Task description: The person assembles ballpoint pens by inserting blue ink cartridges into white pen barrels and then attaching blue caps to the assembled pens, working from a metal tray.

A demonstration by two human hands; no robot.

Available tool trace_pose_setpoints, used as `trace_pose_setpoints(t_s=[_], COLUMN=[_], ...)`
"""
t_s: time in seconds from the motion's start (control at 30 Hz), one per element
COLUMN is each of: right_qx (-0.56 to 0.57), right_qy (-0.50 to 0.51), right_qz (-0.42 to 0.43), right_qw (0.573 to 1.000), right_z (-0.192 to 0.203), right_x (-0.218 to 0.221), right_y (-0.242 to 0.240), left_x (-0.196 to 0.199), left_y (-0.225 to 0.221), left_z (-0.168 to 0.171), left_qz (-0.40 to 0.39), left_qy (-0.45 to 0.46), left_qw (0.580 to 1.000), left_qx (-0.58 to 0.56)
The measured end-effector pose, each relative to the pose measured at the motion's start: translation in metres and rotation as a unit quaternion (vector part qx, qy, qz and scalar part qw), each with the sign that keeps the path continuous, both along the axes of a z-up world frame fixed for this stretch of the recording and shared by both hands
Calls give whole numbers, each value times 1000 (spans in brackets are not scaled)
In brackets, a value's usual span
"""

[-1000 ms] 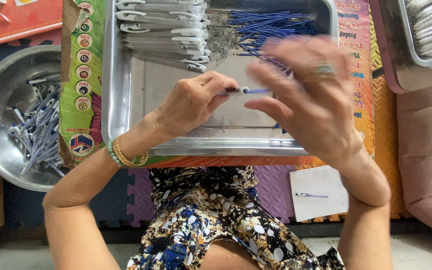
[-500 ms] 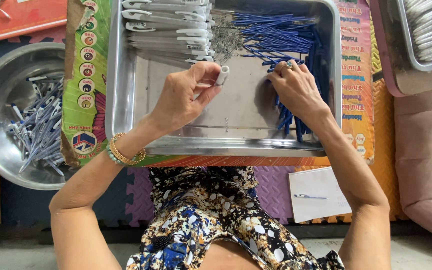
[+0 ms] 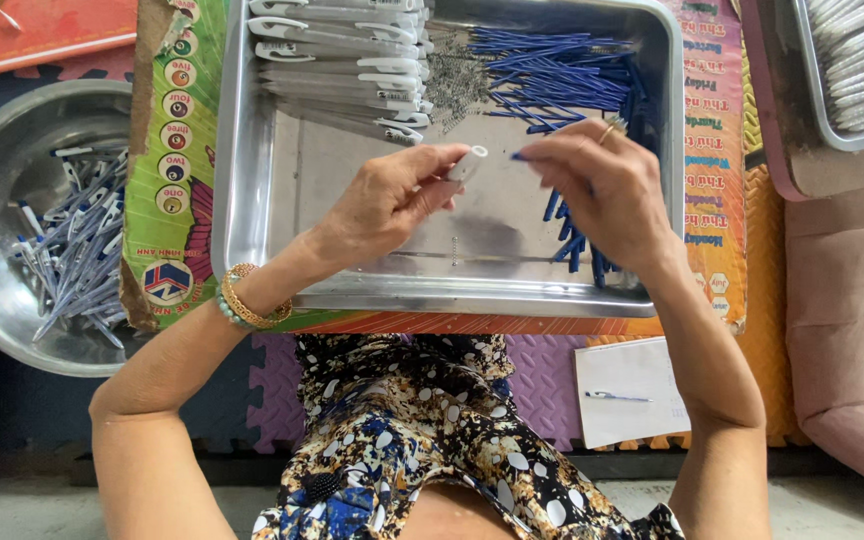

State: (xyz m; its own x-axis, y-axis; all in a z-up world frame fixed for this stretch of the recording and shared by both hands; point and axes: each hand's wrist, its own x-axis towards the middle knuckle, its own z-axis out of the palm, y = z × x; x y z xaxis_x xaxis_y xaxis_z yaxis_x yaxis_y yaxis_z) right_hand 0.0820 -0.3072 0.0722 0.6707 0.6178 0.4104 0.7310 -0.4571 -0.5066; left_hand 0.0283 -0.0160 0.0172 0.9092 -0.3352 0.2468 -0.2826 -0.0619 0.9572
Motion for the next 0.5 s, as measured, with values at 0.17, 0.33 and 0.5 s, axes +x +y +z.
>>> trace_pose_setpoints(t_s=[0.17, 0.33, 0.5], right_qx=[7, 78, 205], right_qy=[28, 124, 229], right_qz=[31, -11, -45], right_qw=[999, 989, 951], right_z=[12, 18, 23], right_x=[-22, -35, -40], right_y=[20, 33, 31], left_x=[2, 4, -6], left_y=[-8, -14, -11], left_z=[-6, -25, -5], left_qz=[-15, -10, -43], left_qy=[-44, -94, -54], left_qw=[998, 995, 997], left_qx=[32, 29, -28])
